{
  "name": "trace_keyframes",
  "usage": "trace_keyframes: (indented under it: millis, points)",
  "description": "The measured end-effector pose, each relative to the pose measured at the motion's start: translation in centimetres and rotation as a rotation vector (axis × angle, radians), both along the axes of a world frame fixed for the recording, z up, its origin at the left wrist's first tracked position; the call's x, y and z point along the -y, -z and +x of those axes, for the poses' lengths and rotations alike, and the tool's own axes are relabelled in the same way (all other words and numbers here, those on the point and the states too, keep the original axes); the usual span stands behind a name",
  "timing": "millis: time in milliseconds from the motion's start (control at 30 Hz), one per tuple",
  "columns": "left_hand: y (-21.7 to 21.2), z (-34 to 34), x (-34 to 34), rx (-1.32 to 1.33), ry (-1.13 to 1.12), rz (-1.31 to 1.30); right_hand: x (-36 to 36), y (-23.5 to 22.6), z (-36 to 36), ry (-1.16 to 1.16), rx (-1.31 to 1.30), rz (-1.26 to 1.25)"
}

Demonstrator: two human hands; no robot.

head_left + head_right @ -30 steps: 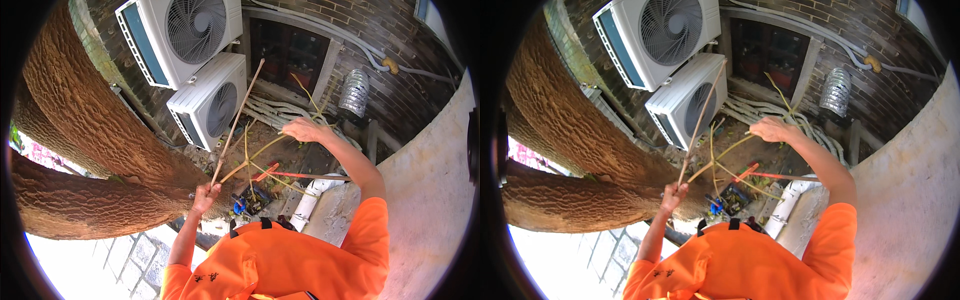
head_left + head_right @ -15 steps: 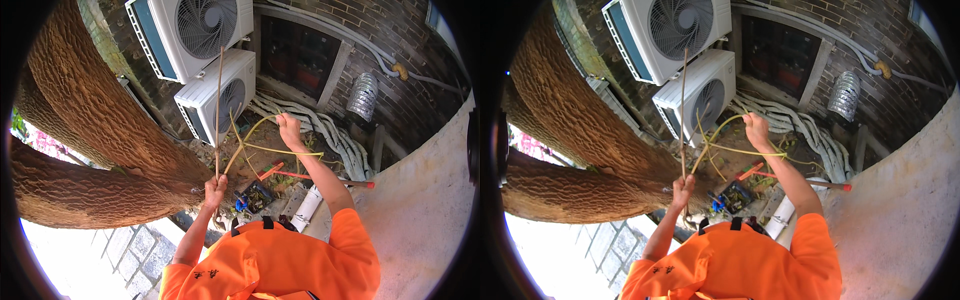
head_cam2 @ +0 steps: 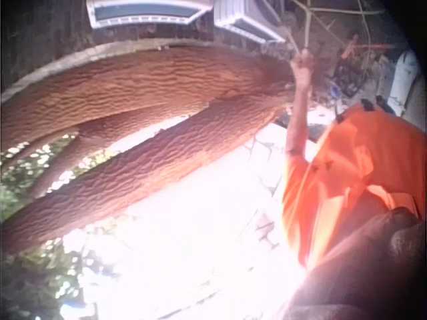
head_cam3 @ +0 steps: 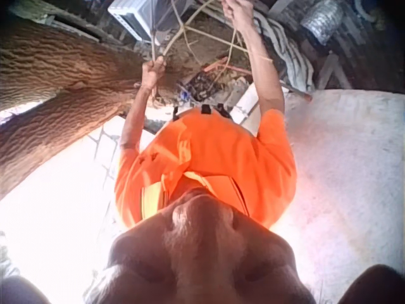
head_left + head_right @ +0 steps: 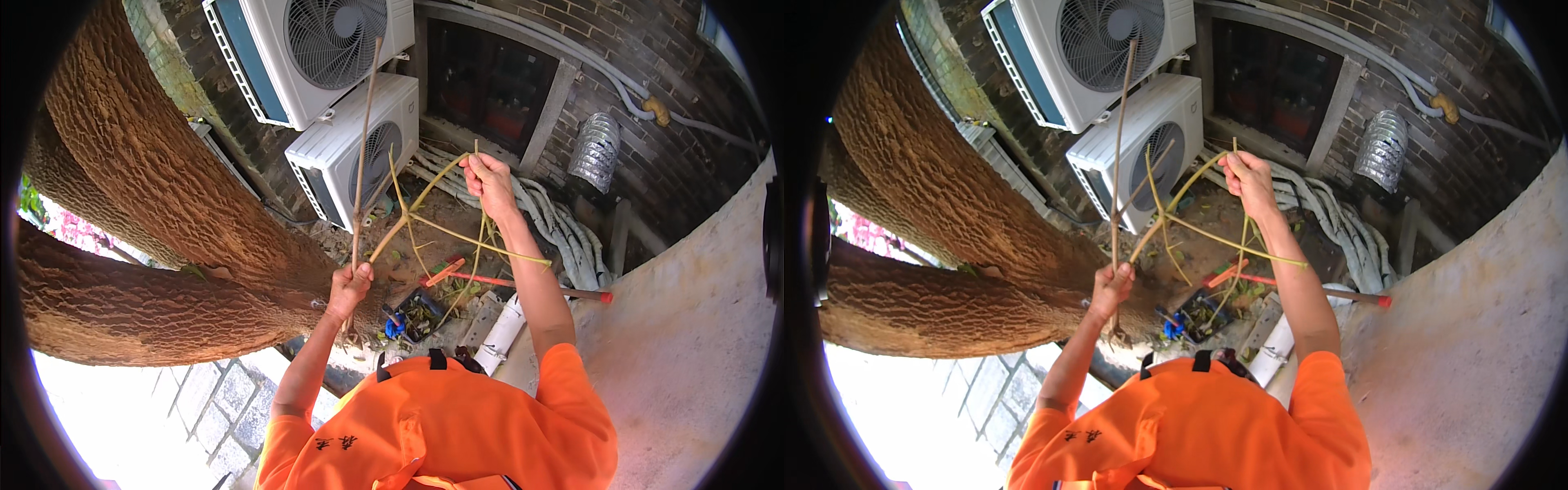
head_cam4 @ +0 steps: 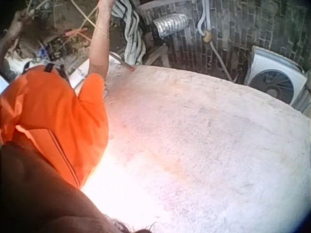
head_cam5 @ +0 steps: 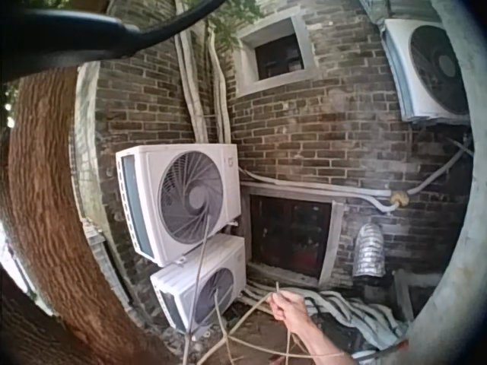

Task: The person sweeps leaves and debris from a narrow outdoor alleyway using a broom and dustpan. They gather the debris into the dustpan and then manually pick up and bundle several long, dry branches found in the area.

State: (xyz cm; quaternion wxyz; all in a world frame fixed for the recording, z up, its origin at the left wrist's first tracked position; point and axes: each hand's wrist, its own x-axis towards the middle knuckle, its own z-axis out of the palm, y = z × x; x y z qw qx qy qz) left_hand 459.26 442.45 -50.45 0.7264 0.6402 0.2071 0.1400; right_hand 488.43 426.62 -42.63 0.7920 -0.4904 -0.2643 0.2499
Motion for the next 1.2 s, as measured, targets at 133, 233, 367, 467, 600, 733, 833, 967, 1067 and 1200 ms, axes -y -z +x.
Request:
trace_keyframes:
  millis: [133,233,367,467,600,733,833,967,1067,1200]
  points:
    - [-0.3,-0.8,-1.2,-0.01,0.018,-0.065,0.7,-2.9,-1.1,0.057,0.317,-0.287]
    - [0.0,-1.8,-1.6,0.008,0.023,-0.157,-0.2,-5.5,-1.2,0.039,0.507,-0.402]
    - [0.5,-5.1,-2.2,0.067,-0.001,-0.259,-2.2,-9.7,-2.0,-0.29,0.56,-0.518]
    - [1.0,-7.3,-2.7,-0.005,-0.064,-0.178,-2.4,-12.1,-1.9,-0.465,1.107,-0.895]
    - [0.5,-7.8,-1.8,-0.126,-0.119,0.071,-2.5,-9.6,-1.4,-0.556,1.535,-1.088]
    - [0.8,-6.8,-0.4,-0.148,-0.18,0.407,-2.7,-4.3,-3.2,-0.436,2.086,-1.245]
    - [-0.7,-5.9,-0.7,-0.197,-0.145,0.624,-2.6,-1.8,-2.6,-0.402,2.073,-1.288]
    - [-0.1,-8.1,-2.2,-0.171,-0.096,0.019,-1.5,-2.6,-0.3,-0.321,1.426,-1.024]
    - [0.2,-8.1,-2.7,-0.089,-0.015,-0.215,-0.6,-2.0,-0.5,-0.238,1.324,-0.681]
    - [-0.9,-7.4,-4.3,-0.115,0.012,-0.253,-0.2,-3.1,-3.6,-0.17,1.358,-0.392]
